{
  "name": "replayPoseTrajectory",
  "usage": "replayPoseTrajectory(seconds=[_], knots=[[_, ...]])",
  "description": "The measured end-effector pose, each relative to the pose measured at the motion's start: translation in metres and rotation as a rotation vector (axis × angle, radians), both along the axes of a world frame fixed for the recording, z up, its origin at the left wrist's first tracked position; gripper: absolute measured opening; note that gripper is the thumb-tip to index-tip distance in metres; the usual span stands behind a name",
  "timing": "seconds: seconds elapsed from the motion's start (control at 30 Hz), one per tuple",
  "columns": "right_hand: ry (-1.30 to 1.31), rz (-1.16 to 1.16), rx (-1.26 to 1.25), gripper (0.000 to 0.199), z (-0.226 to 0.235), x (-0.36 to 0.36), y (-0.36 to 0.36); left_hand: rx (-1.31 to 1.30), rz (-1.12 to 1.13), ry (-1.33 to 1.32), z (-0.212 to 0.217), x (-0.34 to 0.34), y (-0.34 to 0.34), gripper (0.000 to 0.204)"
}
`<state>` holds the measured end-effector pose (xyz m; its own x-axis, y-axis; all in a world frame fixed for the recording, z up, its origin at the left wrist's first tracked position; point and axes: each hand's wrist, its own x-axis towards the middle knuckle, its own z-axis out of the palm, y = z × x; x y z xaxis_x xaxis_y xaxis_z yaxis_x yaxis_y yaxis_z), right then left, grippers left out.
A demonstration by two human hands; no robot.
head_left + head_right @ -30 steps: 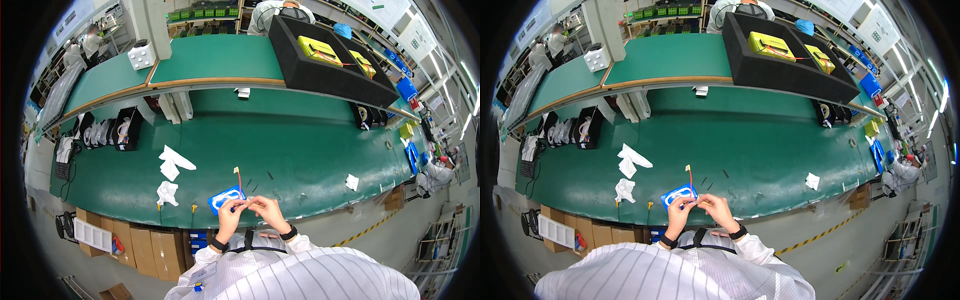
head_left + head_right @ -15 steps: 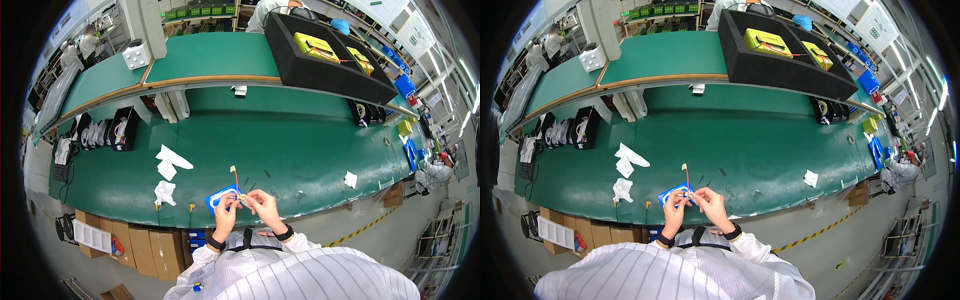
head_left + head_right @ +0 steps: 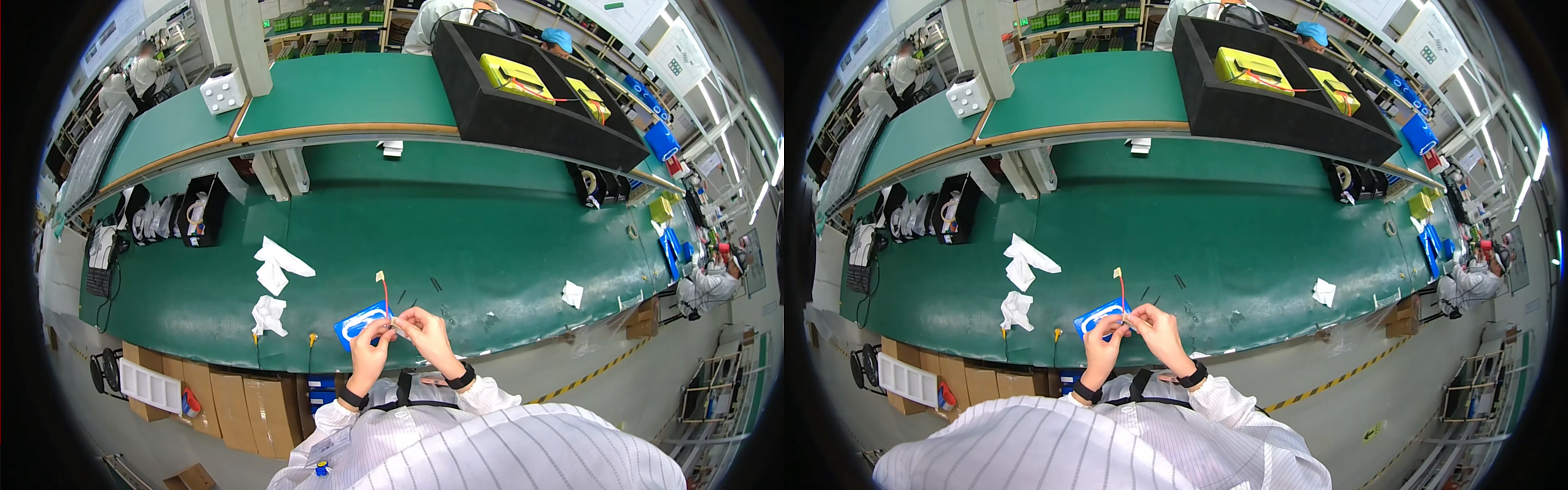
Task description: Assembling and taping small battery packs before packing them into a box.
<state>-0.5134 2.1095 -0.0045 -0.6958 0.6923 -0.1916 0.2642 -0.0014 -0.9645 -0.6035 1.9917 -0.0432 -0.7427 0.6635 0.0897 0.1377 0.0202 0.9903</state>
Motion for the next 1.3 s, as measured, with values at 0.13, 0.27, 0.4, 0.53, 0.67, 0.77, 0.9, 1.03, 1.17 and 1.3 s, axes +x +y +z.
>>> replayPoseTrajectory(seconds=[0.13, 0.27, 0.4, 0.53, 0.67, 0.77, 0.9, 1.03, 1.17, 1.3], knots=[[0.003, -0.018, 0.036, 0.021, 0.003, 0.000, 0.000, 0.009, -0.022, 0.034, 0.005, 0.000, 0.001, 0.018], [-0.010, -0.009, 0.130, 0.023, 0.009, 0.000, -0.002, 0.069, -0.021, -0.103, 0.002, 0.000, 0.000, 0.017], [-0.055, 0.003, 0.192, 0.023, 0.007, 0.002, -0.003, 0.070, 0.063, -0.040, 0.002, 0.000, 0.001, 0.013], [-0.045, -0.022, 0.229, 0.024, 0.004, 0.002, -0.005, 0.017, 0.088, 0.093, 0.015, -0.001, 0.001, 0.010], [-0.049, -0.022, 0.258, 0.026, 0.000, 0.001, -0.008, -0.002, 0.114, 0.189, 0.021, 0.002, 0.001, 0.011], [-0.090, -0.022, 0.271, 0.026, -0.006, 0.001, -0.009, 0.006, 0.124, 0.314, 0.018, 0.003, 0.001, 0.011], [-0.110, -0.016, 0.269, 0.027, -0.010, 0.000, -0.010, 0.028, 0.134, 0.517, 0.015, 0.003, 0.003, 0.010], [-0.012, 0.000, 0.217, 0.024, -0.011, -0.001, -0.010, 0.012, 0.147, 0.323, 0.016, 0.008, 0.003, 0.011], [0.056, 0.045, 0.169, 0.021, -0.006, -0.002, -0.013, 0.104, 0.165, -0.029, 0.012, 0.008, 0.002, 0.020], [0.069, 0.037, 0.179, 0.020, -0.009, -0.001, -0.011, 0.027, 0.114, 0.084, 0.013, 0.007, 0.002, 0.022]])
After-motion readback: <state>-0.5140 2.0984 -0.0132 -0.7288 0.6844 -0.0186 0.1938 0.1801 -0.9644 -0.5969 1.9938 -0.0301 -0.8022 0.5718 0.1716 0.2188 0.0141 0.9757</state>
